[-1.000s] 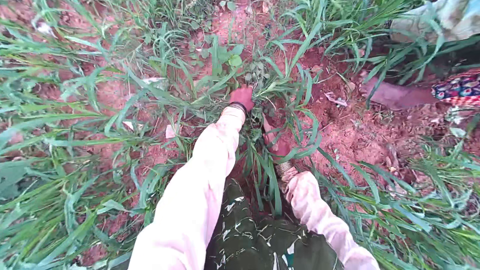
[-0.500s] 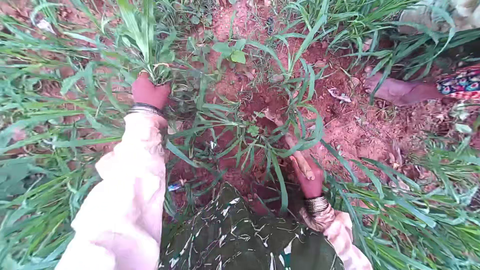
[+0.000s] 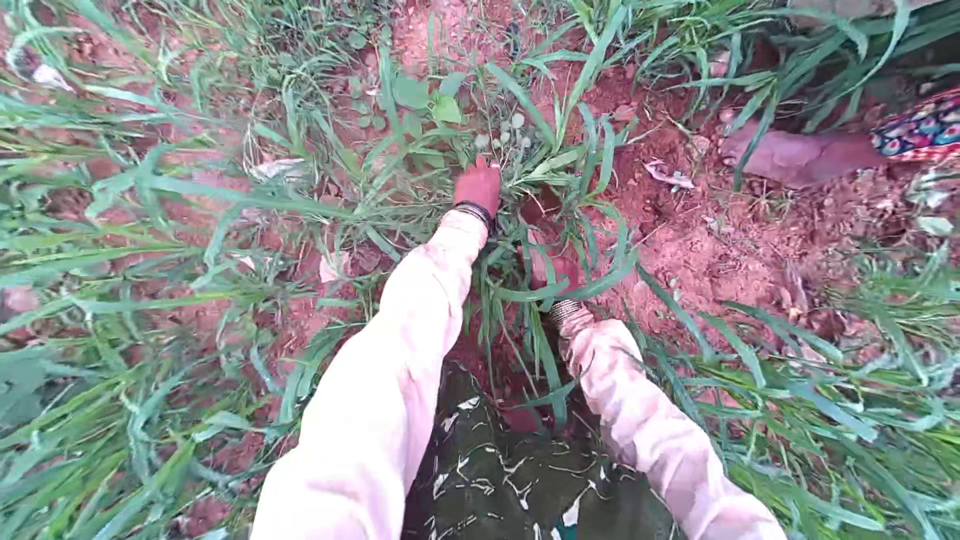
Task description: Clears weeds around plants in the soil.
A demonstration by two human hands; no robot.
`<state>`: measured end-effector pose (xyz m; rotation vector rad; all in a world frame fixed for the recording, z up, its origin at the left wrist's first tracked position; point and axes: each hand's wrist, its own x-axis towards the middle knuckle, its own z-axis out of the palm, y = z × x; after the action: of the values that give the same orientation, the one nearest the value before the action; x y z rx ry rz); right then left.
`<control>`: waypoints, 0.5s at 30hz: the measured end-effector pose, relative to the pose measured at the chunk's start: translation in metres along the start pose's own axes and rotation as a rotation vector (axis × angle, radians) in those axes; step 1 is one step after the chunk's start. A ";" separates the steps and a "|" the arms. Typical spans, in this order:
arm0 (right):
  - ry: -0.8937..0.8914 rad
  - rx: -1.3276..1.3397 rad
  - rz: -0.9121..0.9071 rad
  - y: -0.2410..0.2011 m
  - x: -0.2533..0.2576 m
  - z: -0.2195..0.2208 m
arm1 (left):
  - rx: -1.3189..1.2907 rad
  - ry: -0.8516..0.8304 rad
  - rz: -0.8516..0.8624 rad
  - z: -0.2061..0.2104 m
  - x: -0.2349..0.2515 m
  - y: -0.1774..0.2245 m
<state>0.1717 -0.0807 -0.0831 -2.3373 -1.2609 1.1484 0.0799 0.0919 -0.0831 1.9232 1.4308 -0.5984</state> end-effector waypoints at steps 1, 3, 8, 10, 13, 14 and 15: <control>-0.085 -0.090 0.035 -0.001 0.001 -0.002 | 0.035 -0.016 0.010 -0.008 0.000 0.003; -0.215 -0.223 0.090 -0.004 0.003 -0.007 | 0.109 -0.049 0.006 -0.020 0.000 0.013; -0.290 -0.264 0.101 -0.001 0.004 -0.006 | 0.167 0.010 -0.059 -0.041 0.001 0.014; 0.000 -0.247 -0.072 0.025 0.006 0.026 | 0.161 0.055 -0.096 -0.051 0.005 0.009; -0.243 -0.235 0.069 0.005 0.008 -0.001 | 0.169 -0.035 -0.106 -0.054 0.002 0.022; -0.223 -0.215 0.062 0.011 0.007 0.004 | 0.178 -0.100 -0.078 -0.050 -0.003 0.025; -0.200 -0.196 0.047 0.014 0.007 0.008 | 0.185 -0.131 -0.026 -0.048 -0.009 0.025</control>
<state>0.1761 -0.0846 -0.1000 -2.4522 -1.4534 1.3585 0.0999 0.1161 -0.0385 1.9682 1.3601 -0.8788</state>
